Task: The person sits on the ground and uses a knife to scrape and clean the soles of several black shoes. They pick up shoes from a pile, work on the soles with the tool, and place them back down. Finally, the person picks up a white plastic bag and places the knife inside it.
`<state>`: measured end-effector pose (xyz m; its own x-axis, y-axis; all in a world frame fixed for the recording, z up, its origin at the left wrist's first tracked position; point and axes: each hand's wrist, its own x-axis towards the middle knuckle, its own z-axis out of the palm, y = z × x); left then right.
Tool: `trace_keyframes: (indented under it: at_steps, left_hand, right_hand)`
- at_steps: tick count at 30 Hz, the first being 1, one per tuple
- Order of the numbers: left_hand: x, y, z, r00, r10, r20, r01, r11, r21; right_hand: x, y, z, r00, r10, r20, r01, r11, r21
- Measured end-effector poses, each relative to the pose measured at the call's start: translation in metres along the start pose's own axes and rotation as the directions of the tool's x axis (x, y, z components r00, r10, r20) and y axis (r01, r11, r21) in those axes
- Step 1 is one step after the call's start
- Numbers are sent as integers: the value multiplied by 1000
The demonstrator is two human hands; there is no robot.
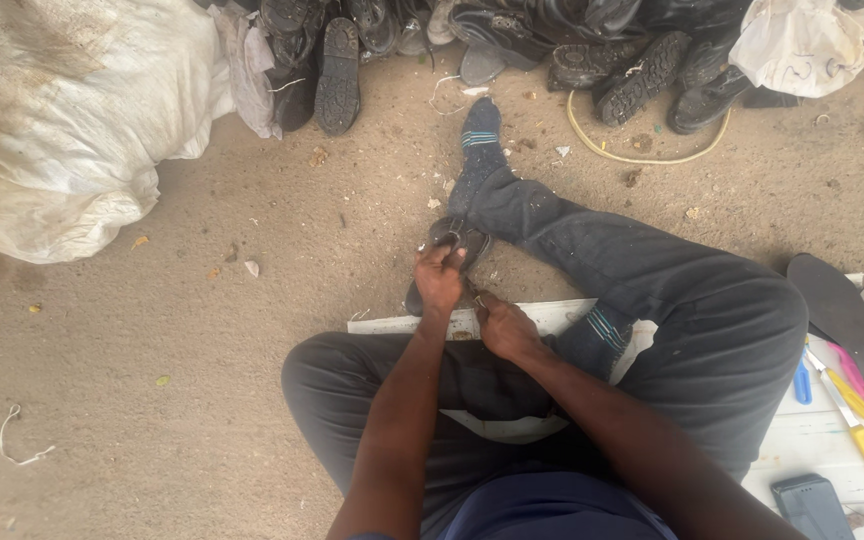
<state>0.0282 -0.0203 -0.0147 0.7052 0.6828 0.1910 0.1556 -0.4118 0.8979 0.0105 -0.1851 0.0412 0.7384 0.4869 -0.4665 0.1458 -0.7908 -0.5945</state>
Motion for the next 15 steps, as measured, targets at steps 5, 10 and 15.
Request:
trace_keyframes:
  at_steps: [5,10,15]
  left_hand:
    - [7,9,-2,994,-68,-90,62,996,-70]
    - [7,14,-1,975,-193,-111,172,969,-175]
    - [9,15,15,801,-487,-349,340,849,-404]
  right_hand:
    - [-17,5,9,990,-21,140,15,999,48]
    - [-26,7,1,985,30,170,-40,998,55]
    - [-13,9,-26,972,65,226,-47,995,-85]
